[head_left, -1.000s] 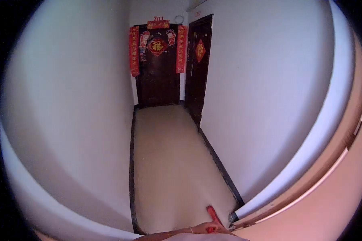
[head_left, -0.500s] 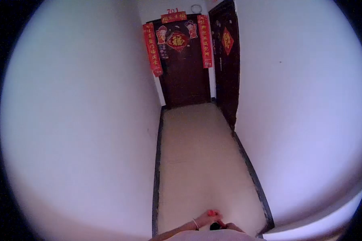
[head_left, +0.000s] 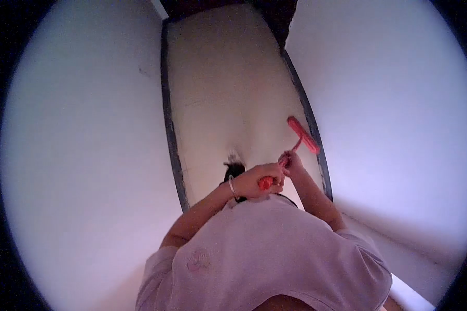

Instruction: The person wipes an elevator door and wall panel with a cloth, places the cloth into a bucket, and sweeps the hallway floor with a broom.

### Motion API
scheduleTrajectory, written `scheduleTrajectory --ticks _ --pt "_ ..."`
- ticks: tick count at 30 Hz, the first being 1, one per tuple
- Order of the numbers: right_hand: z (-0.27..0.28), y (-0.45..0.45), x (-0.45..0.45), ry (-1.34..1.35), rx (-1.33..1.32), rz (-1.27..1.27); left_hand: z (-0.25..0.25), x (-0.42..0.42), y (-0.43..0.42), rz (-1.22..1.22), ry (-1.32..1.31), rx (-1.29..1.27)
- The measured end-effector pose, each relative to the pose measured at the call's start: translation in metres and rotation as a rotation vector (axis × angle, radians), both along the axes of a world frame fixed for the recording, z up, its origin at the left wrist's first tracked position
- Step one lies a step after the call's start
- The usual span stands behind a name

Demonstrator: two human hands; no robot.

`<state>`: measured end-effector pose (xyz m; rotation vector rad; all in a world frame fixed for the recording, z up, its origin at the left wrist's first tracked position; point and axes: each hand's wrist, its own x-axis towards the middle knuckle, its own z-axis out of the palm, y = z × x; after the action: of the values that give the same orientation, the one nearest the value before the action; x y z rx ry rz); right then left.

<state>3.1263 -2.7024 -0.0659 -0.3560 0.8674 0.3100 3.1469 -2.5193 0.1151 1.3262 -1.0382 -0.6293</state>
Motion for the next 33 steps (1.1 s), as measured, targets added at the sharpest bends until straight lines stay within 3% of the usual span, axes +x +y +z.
scheduleTrajectory --ticks 1,3,6,8,9,10,12,14,15,16,17,19,23,25,26,30,33 --pt "-0.033 0.022 -0.027 -0.065 -0.101 0.018 -0.038 -0.025 0.023 -0.019 -0.025 0.023" --pt "-0.044 0.011 -0.040 -0.016 -0.050 -0.053 -0.059 -0.030 0.012 -0.029 -0.016 0.019" --pt "0.011 0.001 0.009 0.193 0.138 -0.248 -0.041 0.041 -0.003 -0.111 0.003 0.059" --pt "0.073 0.008 0.013 0.357 0.015 -0.117 -0.018 0.057 -0.010 -0.165 0.008 0.096" --pt "0.084 -0.008 0.018 0.313 0.044 -0.045 -0.004 0.069 -0.024 -0.217 -0.014 0.109" --pt "0.052 -0.009 0.008 0.260 0.080 0.035 -0.001 0.073 -0.018 -0.220 -0.024 0.100" --pt "0.052 0.008 0.017 -0.366 -0.814 0.687 0.007 0.093 0.001 -0.332 0.036 0.214" --pt "0.106 0.038 0.045 -0.302 -1.349 1.099 0.029 0.125 0.021 -0.276 0.051 0.267" --pt "0.104 0.047 0.047 -0.334 -1.380 0.984 0.037 0.135 0.023 -0.196 0.043 0.289" --pt "0.089 0.048 0.054 -0.342 -1.372 0.971 0.031 0.137 0.023 -0.110 0.014 0.302" --pt "0.086 0.047 0.073 -0.132 -0.684 0.561 0.035 0.141 0.023 -0.065 0.091 0.319" --pt "0.104 0.060 0.111 0.073 0.014 0.123 0.053 0.162 0.037 -0.036 0.075 0.281" --pt "0.161 0.102 0.172 -0.216 -0.941 0.631 0.110 0.216 0.083 0.057 0.052 0.252" --pt "0.149 0.097 0.208 -0.404 -1.422 0.885 0.105 0.245 0.083 0.076 -0.001 0.274" --pt "0.142 0.092 0.227 -0.416 -1.413 0.876 0.107 0.260 0.080 0.090 -0.048 0.292" --pt "0.106 0.076 0.310 -0.204 -0.489 0.314 0.119 0.332 0.060 0.072 -0.096 0.294" --pt "0.104 0.048 0.394 -0.013 -0.103 0.126 0.105 0.397 0.035 0.130 -0.074 0.282"
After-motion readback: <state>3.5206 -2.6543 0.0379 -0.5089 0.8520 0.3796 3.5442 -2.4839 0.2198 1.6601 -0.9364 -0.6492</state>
